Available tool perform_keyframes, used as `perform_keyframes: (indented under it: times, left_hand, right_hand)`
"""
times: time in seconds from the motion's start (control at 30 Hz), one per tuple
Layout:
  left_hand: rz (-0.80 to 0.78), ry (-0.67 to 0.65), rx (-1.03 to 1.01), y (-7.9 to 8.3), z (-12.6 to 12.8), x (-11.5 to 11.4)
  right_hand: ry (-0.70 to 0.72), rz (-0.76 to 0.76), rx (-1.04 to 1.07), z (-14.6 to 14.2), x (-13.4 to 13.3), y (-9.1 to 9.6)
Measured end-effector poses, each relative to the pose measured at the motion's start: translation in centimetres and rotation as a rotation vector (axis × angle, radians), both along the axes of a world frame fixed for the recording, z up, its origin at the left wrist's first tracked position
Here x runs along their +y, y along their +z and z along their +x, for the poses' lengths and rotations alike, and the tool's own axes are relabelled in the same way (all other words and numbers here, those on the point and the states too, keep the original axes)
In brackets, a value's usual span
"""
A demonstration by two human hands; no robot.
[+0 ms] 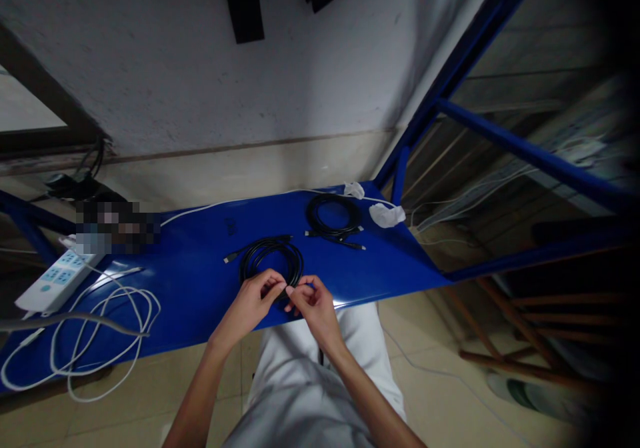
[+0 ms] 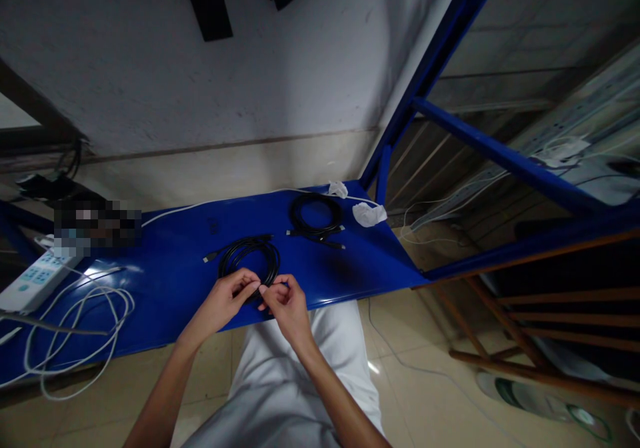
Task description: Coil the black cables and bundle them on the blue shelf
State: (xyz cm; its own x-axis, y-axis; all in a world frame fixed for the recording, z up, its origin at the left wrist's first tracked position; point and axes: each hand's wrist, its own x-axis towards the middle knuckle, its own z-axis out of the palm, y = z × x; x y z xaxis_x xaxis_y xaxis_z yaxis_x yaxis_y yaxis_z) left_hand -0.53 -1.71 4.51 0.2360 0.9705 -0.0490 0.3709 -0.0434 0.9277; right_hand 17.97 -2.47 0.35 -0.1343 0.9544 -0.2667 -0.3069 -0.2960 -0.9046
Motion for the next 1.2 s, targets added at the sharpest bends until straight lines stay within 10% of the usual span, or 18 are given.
perform_keyframes:
  times: [0.9,1.2]
  left_hand:
    - [-0.010,-0.059,0.017,0.3,-1.2,0.0]
    - [0.023,0.101,0.044,-0.4,0.2,-0.7]
  right_hand:
    - [0.024,-0.010,-0.005,0.1,0.0,0.4]
    - [0.029,-0.011,-0.012,0.1,0.0,0.6]
